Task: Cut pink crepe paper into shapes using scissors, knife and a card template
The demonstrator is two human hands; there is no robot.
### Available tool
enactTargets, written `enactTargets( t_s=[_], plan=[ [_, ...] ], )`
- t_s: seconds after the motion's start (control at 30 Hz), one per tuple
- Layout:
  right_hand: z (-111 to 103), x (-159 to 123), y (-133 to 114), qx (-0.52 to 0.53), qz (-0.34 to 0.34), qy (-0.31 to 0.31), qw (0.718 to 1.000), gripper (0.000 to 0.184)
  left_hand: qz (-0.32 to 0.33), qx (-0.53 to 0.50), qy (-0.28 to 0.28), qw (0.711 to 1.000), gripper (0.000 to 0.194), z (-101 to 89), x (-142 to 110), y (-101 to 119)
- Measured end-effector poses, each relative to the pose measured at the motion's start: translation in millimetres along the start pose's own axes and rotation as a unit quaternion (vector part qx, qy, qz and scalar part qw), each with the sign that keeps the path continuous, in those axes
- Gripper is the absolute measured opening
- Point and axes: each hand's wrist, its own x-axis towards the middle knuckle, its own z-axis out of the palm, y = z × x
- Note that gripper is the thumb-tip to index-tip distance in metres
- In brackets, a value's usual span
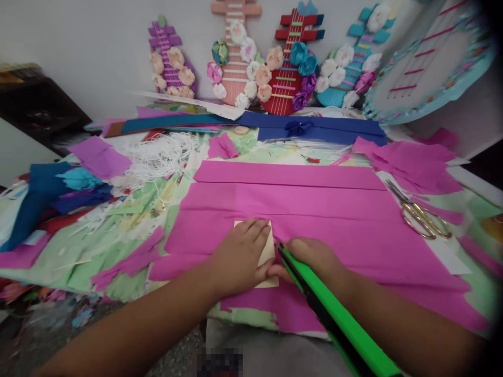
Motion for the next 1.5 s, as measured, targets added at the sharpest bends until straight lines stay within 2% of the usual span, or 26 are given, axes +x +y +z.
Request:
enactTargets(
  t_s=[0.27,0.4,0.73,1.07,1.2,1.5],
  plan=[
    [1.7,0.8,-2.6,-0.007,-0.001,0.012,1.0,0.026,0.008,0.008,0.001,1.0,0.066,1.1,-0.9,-0.8],
    [1.5,-0.9,-0.8,0.013,-0.024,0.022,0.999,0.025,-0.001,0.003,0.006,1.0,0.065,-0.6,-1.1,1.1],
    [-0.4,2.1,-0.2,-0.012,0.008,0.028,0.999,0.03,0.005,0.023,0.013,1.0,0.067,2.1,-1.2,0.7],
    [3.7,3.0,0.7,0.0,0.005,0.011,1.0,0.024,0.005,0.026,0.008,1.0,0.063,-0.8,-0.7,2.8],
    [6.3,1.7,3.6,0.004,0.024,0.005,1.0,0.024,0.009,0.033,0.02,0.999,0.061,0.0,-1.1,3.1],
    [8.0,1.3,5.0,0.034,0.009,0.01,0.999,0.025,0.016,0.058,0.009,0.998,0.061,0.9,-2.0,4.6]
  ],
)
